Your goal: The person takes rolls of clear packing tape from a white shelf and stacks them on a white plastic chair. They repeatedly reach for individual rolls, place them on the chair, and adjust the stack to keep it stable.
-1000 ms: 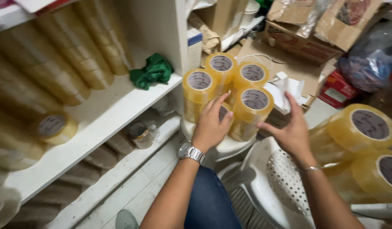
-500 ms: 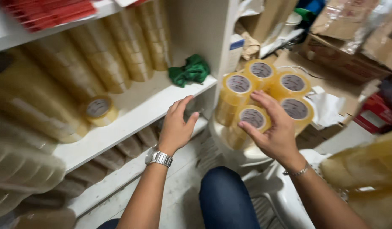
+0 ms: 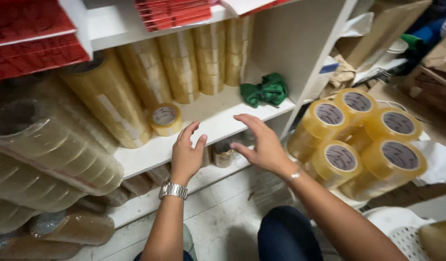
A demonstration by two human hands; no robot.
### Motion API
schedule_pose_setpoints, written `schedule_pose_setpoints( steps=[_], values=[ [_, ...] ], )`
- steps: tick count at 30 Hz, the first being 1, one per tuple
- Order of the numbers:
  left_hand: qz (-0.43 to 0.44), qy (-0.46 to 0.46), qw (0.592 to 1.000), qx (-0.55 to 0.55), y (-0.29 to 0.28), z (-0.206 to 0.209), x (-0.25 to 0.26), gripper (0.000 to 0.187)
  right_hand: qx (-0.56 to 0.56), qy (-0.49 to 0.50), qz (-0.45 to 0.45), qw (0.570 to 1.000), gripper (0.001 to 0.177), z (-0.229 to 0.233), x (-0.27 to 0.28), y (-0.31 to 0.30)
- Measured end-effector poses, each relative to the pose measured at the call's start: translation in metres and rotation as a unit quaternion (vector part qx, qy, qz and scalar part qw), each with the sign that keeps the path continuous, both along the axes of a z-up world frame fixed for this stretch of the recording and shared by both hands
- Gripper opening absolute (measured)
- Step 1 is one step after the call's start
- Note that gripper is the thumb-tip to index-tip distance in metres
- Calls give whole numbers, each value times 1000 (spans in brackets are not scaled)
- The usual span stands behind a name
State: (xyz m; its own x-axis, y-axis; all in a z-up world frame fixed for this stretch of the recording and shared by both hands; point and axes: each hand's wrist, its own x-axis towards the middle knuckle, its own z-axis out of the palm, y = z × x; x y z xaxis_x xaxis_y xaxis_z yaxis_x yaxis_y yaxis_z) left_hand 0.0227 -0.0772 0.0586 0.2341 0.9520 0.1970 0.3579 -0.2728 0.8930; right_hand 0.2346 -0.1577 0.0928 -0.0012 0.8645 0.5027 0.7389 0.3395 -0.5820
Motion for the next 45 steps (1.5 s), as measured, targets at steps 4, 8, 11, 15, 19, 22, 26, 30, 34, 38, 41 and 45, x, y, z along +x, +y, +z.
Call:
schedule_pose_setpoints(
  steps=[4,8,11,15,19,22,26,30,34,38,41,45],
  values=[
    [33,-36,998,-35,14,-29,-10,47,-61,-28,6,998,76,-18,-27,48],
    [55,-112,991,-57,27,-47,-17,47,-167,-111,24,979,73,-41,-52,97],
    [64,-135,986,-68,22,-30,-24,47,-213,-157,18,964,70,-59,-68,127],
    [81,-181,978,-71,29,-34,-31,47,-234,-229,-10,945,70,-49,-98,142],
    [92,-225,968,-60,37,-44,-34,48,-236,-233,-37,943,57,-61,-117,159],
    [102,-247,962,-59,39,-45,-37,47,-261,-259,-43,929,47,-71,-125,169],
    [112,-263,956,-59,40,-45,-38,46,-256,-252,-49,932,53,-92,-128,186],
    [112,-270,953,-85,35,-41,-35,48,-272,-208,-39,939,52,-81,-135,178],
    [128,-258,953,-89,38,-42,-37,46,-263,-209,-46,941,46,-80,-133,170],
    [184,-148,969,-72,44,-42,-43,45,-191,-146,-33,970,36,-105,-111,168],
    [194,-100,974,-63,46,-46,-43,60,-167,-96,-22,981,32,-101,-99,151],
    [169,-75,979,-84,46,-49,-37,79,-169,-36,0,985,33,-85,-84,120]
  ],
)
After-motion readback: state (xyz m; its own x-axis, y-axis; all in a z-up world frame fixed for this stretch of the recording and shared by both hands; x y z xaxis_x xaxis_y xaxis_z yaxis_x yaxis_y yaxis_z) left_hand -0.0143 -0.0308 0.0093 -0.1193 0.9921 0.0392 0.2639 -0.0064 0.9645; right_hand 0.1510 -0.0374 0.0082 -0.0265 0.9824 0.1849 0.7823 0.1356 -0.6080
